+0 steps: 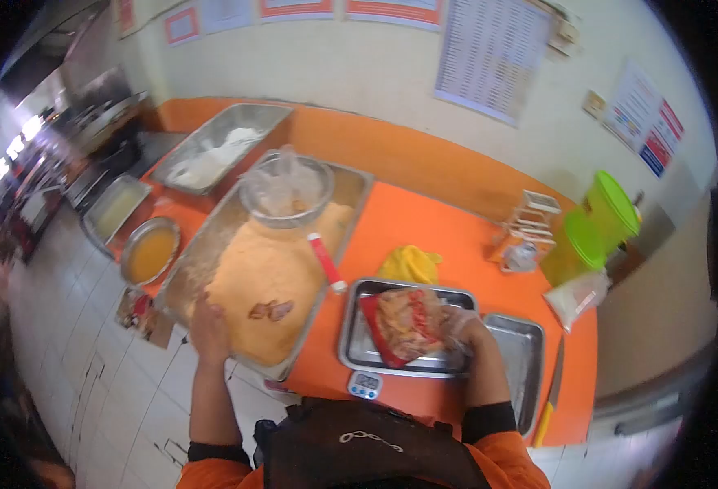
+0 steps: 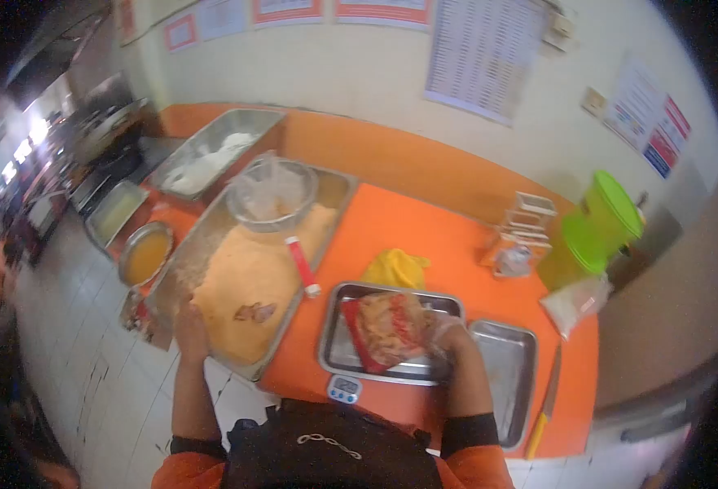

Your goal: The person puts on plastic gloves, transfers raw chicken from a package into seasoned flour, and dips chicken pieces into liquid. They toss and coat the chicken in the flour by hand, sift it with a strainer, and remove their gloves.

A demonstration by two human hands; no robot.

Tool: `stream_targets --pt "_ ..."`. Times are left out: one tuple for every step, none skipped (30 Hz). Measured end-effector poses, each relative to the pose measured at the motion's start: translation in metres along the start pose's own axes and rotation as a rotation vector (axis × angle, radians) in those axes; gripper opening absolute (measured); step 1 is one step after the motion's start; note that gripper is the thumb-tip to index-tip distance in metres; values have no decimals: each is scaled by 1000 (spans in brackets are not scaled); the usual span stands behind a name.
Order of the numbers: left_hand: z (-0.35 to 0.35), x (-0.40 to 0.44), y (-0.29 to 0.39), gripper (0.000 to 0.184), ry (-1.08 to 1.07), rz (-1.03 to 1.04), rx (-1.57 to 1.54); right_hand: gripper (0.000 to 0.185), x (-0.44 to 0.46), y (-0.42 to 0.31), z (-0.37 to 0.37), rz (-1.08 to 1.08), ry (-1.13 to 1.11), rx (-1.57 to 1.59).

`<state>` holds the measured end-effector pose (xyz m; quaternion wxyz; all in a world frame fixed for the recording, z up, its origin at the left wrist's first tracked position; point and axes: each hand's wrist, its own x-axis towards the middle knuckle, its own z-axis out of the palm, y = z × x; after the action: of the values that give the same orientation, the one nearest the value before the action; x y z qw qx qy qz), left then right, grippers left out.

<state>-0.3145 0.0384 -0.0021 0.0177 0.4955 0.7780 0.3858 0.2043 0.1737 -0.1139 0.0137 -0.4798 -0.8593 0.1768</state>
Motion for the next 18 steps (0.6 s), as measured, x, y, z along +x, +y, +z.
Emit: stream_targets --pt "2 1 -3 55 5 30 -3 22 -4 0 1 174 -34 309" --pt "3 0 -5 56 16 56 -4 19 -11 -19 -19 320 -44 455" --pt "4 0 -6 58 6 55 -8 16 -16 -50 -52 455 -52 604" --pt "3 -1 -7 59 1 48 -10 14 -19 -63 -74 580 -60 753" --pt "3 -1 -6 61 0 34 -8 15 -17 -53 -75 585 -31 683" --pt "1 0 -2 62 -10 46 -15 16 -12 -39 -71 589 -9 612" --pt "-1 0 0 63 -20 55 -19 17 -9 -33 -67 512 -26 448" --pt "-1 0 2 64 -28 63 -23 19 -6 -27 -64 439 -32 280" --pt "0 0 2 64 -27 53 -32 20 -2 -31 -60 284 -75 21" --pt "1 0 1 64 -25 44 -40 22 5 -36 -54 124 -118 -236" --pt "2 0 1 64 -22 34 -46 20 11 -43 -42 131 -29 -200" --pt "1 0 2 63 -29 31 -32 17 16 -53 -25 135 59 -165" --pt "0 0 5 63 -34 26 -17 17 19 -54 -22 129 62 -148" --pt "-1 -1 7 63 -38 22 -1 17 21 -55 -20 123 65 -130" --pt "-2 -1 7 63 -42 28 6 19 23 -56 -28 112 -18 -128" --pt "-3 -2 7 62 -49 34 13 20 25 -57 -34 103 -102 -124" --pt "-3 -1 7 62 -53 42 18 23 26 -59 -41 188 -126 -152" --pt "-2 0 5 62 -53 43 15 26 24 -68 -56 272 -149 -181"
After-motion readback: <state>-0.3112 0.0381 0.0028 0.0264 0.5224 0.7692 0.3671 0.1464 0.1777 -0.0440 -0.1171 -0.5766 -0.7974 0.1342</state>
